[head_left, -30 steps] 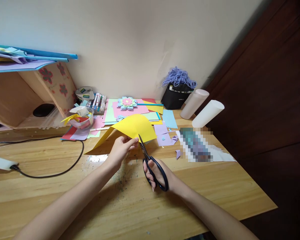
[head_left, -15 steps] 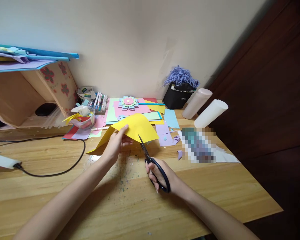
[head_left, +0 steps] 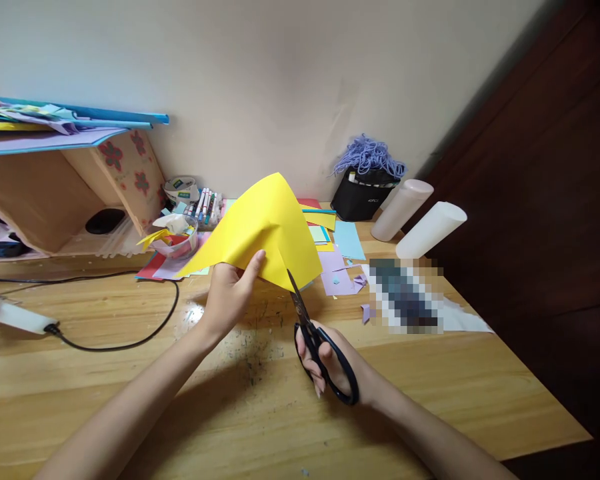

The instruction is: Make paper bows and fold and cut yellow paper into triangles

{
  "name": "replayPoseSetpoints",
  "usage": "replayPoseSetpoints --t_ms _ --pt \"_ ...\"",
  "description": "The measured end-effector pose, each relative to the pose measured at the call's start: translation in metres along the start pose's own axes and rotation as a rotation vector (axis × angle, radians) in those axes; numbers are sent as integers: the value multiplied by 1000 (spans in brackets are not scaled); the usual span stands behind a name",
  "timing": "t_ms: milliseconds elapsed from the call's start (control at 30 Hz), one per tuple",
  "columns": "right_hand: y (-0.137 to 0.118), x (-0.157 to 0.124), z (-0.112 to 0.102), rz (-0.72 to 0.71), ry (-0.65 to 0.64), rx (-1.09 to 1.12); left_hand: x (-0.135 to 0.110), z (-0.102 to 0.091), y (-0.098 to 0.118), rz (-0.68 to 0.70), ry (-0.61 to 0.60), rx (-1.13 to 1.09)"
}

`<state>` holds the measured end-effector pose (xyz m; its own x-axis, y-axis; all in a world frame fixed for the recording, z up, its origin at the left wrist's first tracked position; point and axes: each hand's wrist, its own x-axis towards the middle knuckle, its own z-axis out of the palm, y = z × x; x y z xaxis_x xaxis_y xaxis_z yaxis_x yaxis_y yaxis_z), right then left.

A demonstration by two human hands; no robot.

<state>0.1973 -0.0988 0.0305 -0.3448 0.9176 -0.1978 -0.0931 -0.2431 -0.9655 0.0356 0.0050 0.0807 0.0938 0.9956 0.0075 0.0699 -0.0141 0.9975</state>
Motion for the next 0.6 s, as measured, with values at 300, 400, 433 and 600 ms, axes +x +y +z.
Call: replayPoseSetpoints --t_ms 300,400,433,600 --pt "-4 3 -1 -5 -10 65 2 6 5 64 -175 -11" --pt "0 4 -3 -4 -17 41 2 7 2 22 -204 -74" --pt "1 4 -3 -1 -13 38 3 7 1 6 -206 -89" --pt "3 6 -5 1 17 -4 6 7 -4 -15 -195 -95"
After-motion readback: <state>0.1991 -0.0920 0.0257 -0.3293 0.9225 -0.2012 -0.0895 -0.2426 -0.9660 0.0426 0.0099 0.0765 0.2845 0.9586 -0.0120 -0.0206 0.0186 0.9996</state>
